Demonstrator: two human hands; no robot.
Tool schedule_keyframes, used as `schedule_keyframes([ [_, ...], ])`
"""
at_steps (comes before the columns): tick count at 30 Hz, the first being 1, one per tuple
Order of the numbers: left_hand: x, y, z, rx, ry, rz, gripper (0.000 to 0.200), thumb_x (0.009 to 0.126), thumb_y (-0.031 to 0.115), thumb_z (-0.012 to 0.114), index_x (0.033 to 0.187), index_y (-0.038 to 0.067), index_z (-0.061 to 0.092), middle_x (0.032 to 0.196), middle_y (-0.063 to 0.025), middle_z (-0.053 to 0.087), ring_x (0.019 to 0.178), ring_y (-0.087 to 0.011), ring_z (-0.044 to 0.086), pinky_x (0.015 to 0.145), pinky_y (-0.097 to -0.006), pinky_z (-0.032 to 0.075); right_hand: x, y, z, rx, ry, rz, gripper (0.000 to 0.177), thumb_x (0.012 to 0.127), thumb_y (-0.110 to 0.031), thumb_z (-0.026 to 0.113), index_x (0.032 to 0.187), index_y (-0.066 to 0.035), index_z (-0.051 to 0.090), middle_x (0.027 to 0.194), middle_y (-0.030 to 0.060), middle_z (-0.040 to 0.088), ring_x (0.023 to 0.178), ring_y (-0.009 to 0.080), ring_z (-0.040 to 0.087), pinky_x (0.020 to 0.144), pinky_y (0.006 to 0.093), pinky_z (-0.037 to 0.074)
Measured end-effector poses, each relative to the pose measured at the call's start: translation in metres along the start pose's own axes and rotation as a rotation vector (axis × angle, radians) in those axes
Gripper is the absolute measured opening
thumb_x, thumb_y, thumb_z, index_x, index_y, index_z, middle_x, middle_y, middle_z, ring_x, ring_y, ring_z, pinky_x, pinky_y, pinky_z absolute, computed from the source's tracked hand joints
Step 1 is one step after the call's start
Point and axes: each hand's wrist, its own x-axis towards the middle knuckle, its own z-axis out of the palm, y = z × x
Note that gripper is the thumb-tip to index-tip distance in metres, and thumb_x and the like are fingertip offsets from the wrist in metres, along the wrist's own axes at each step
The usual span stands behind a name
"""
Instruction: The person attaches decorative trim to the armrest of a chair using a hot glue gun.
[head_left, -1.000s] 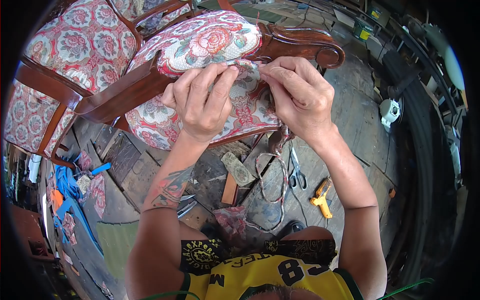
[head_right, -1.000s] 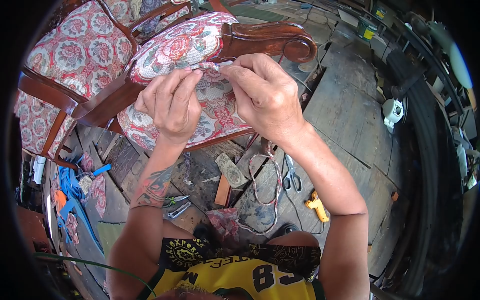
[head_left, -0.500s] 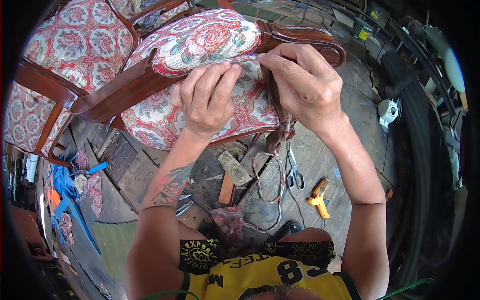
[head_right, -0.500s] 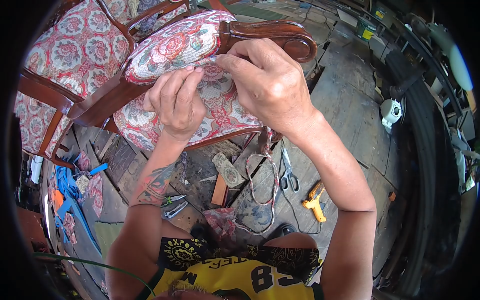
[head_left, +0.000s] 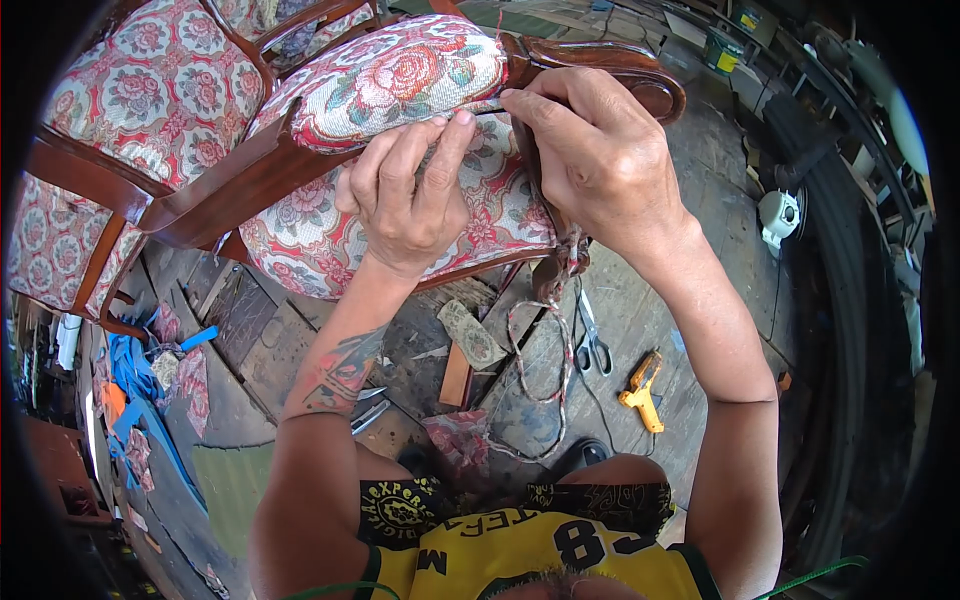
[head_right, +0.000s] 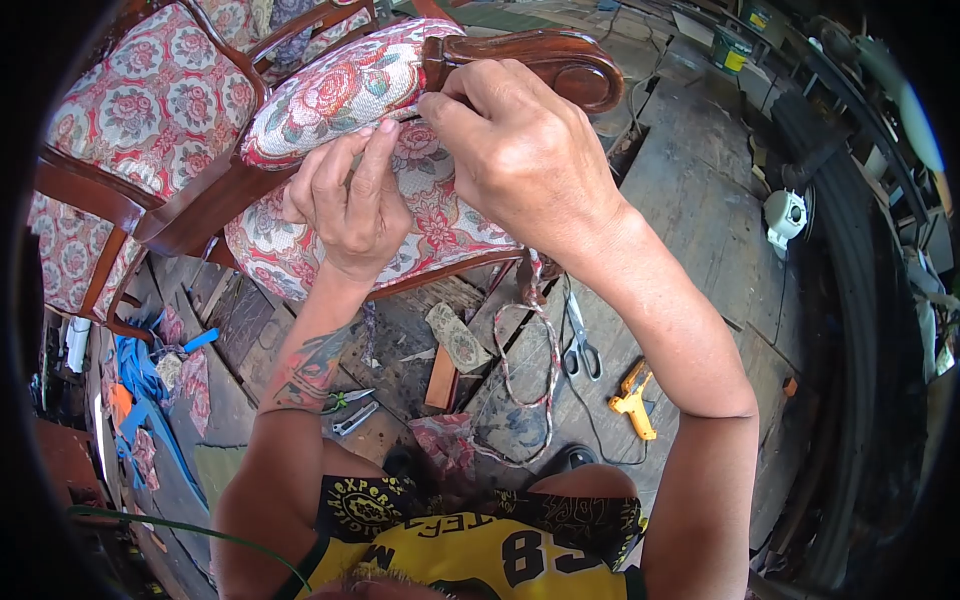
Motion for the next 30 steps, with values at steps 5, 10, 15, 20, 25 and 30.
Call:
schedule_keyframes([
  [5,-0.001,0.002,0.001,0.009,-0.009,-0.011,0.041,0.086,0.014,0.072,0.126,0.026,0.073,0.116,0.0101,0.063,0.111,-0.0134,0.055,0.094,-0.0356,0.029,-0.002,0.002,-0.002,-0.035,-0.004,-0.060,0.031,0.069,0.001,0.071,0.100,-0.003,0.072,0.095,0.0082,0.063,0.086,0.0250,0.066,0.069,0.0356,0.059],
  [10,0.005,0.007,-0.002,0.022,-0.014,0.003,0.038,0.090,0.016,0.074,0.127,0.022,0.072,0.116,0.0070,0.061,0.113,-0.0156,0.053,0.096,-0.0349,0.030,-0.002,0.007,-0.003,-0.079,-0.024,-0.156,0.035,0.067,-0.004,0.072,0.102,-0.001,0.070,0.096,0.0082,0.061,0.084,0.0238,0.065,0.066,0.0333,0.059],
  [15,0.005,0.015,-0.005,0.040,-0.063,-0.021,0.035,0.097,0.020,0.068,0.131,0.016,0.069,0.117,0.0015,0.060,0.116,-0.0192,0.050,0.099,-0.0354,0.030,-0.002,0.012,-0.002,-0.128,-0.032,-0.212,0.035,0.070,-0.010,0.071,0.104,0.000,0.069,0.097,0.0085,0.061,0.085,0.0229,0.064,0.065,0.0323,0.059],
  [20,0.000,0.023,0.000,0.009,-0.034,-0.051,0.037,0.099,0.016,0.060,0.135,0.009,0.066,0.124,-0.0050,0.058,0.118,-0.0237,0.051,0.103,-0.0388,0.032,-0.002,0.012,-0.003,-0.132,-0.045,-0.209,0.036,0.071,-0.010,0.071,0.105,0.000,0.069,0.098,0.0086,0.061,0.085,0.0227,0.064,0.065,0.0316,0.059],
  [25,0.001,0.023,-0.002,0.016,-0.117,-0.014,0.040,0.099,0.018,0.061,0.138,0.008,0.062,0.131,-0.0053,0.058,0.124,-0.0242,0.051,0.105,-0.0391,0.033,-0.001,0.013,-0.003,-0.126,-0.050,-0.206,0.034,0.071,-0.010,0.071,0.104,-0.001,0.069,0.098,0.0085,0.061,0.086,0.0224,0.064,0.063,0.0315,0.059],
  [30,-0.002,0.023,0.001,0.058,-0.125,-0.021,0.041,0.099,0.019,0.061,0.139,0.011,0.062,0.133,-0.0029,0.058,0.125,-0.0228,0.051,0.106,-0.0383,0.033,0.000,0.017,-0.004,-0.117,-0.018,-0.252,0.030,0.073,-0.009,0.070,0.102,-0.001,0.069,0.100,0.0087,0.063,0.087,0.0226,0.065,0.062,0.0314,0.059],
])
